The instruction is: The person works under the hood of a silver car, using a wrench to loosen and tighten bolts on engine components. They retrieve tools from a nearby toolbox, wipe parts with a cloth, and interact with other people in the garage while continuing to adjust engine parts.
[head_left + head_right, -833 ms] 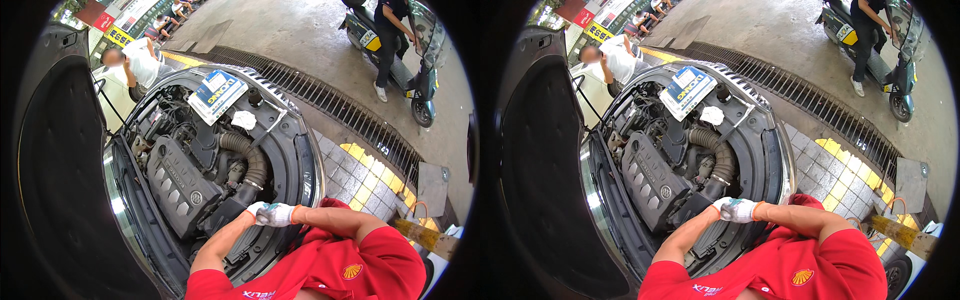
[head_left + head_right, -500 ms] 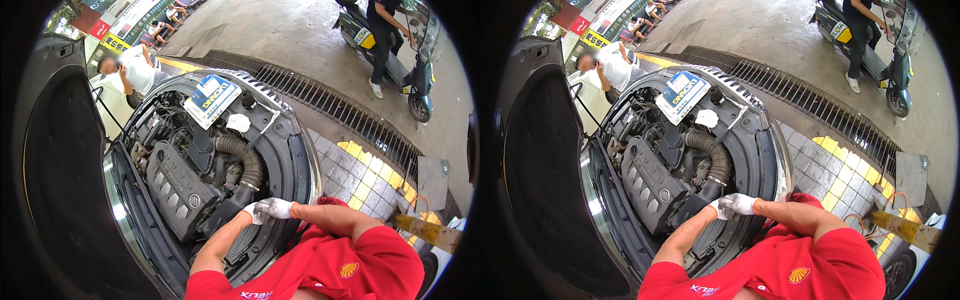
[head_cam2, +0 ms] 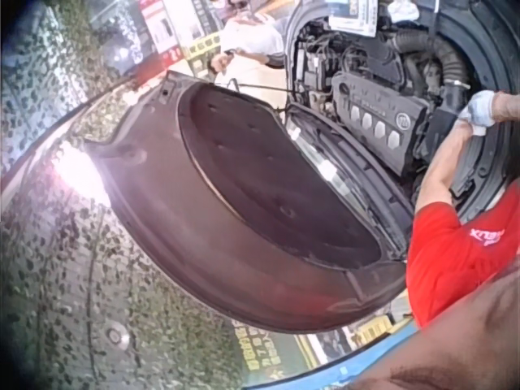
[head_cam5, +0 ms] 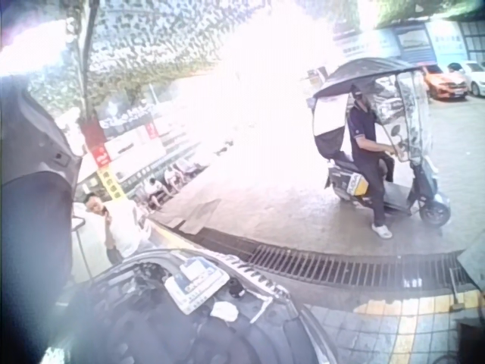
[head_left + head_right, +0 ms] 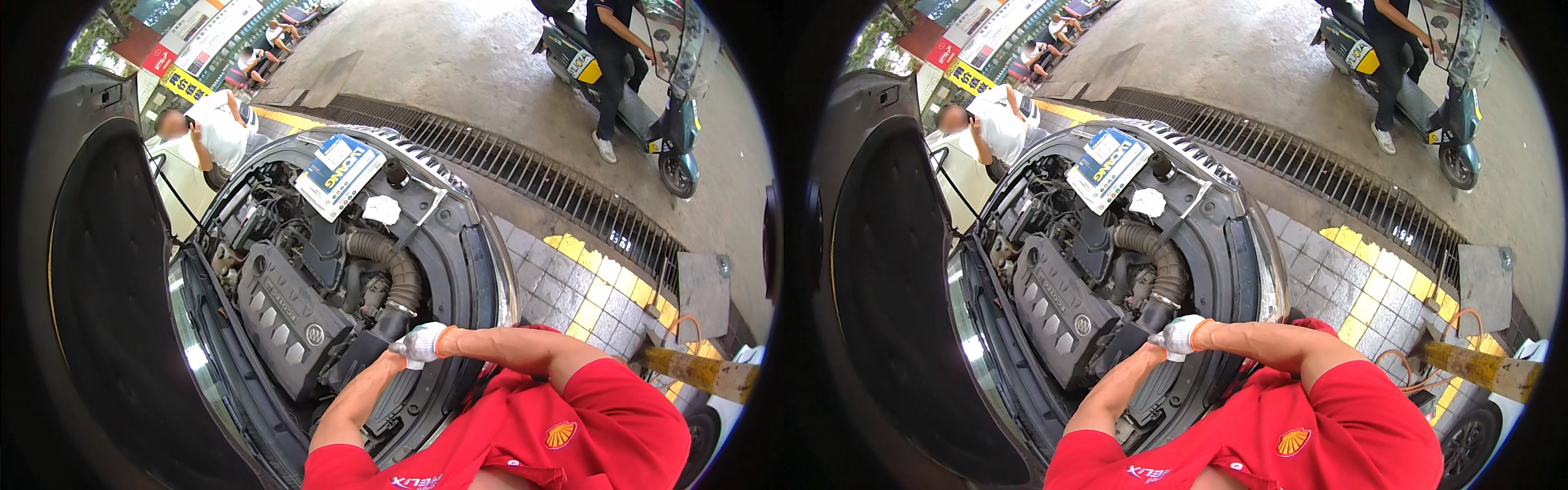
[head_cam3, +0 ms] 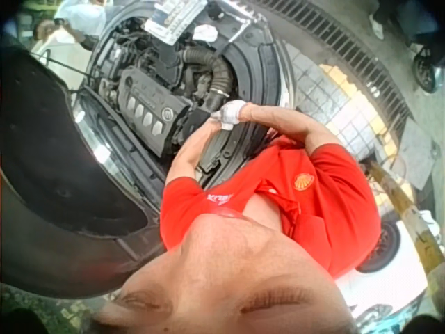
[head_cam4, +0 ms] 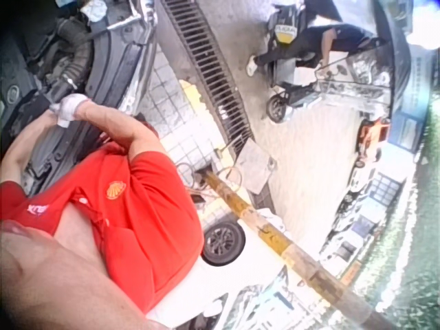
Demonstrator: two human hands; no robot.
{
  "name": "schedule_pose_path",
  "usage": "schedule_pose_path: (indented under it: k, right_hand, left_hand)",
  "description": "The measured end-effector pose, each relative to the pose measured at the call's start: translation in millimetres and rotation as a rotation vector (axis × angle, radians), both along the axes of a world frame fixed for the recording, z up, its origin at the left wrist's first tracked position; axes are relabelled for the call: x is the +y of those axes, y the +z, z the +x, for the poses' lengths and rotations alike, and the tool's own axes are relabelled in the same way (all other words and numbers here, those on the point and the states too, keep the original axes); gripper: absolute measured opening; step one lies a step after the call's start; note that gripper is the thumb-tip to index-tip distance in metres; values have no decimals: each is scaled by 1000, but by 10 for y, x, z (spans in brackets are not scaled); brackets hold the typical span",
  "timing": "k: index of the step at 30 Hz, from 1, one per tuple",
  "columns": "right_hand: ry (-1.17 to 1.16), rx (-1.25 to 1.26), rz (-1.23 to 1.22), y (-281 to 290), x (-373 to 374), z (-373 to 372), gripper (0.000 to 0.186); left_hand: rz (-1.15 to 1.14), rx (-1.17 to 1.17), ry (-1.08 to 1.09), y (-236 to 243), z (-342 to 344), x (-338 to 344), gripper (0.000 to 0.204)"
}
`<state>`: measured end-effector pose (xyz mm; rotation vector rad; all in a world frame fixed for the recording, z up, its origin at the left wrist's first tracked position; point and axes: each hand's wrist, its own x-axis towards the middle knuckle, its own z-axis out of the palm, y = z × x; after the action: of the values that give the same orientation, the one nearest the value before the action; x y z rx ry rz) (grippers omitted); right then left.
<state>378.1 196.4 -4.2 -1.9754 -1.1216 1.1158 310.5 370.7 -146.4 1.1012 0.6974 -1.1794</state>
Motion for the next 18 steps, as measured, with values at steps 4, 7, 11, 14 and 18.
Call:
schedule_pose_path:
  k: [4,7,11,14,18]
  right_hand:
    - [78,-53,68,101,-26,-39,46]
    - [-38,-34,-25,130,-118,-94,51]
    - [-120,117,164,-283,-378,-150,56]
    - [-276,894,240,-179,-503,-199,50]
    - [-341,1151,266,-318,-461,-98,49]
  left_hand:
    - [-38,4,44,-70,-56,81,25]
    - [-77,22,88,-185,-67,164,22]
    - [-131,64,112,-317,-17,240,20]
    - [-243,159,150,-560,-56,344,20]
    - [-158,127,152,-575,71,413,19]
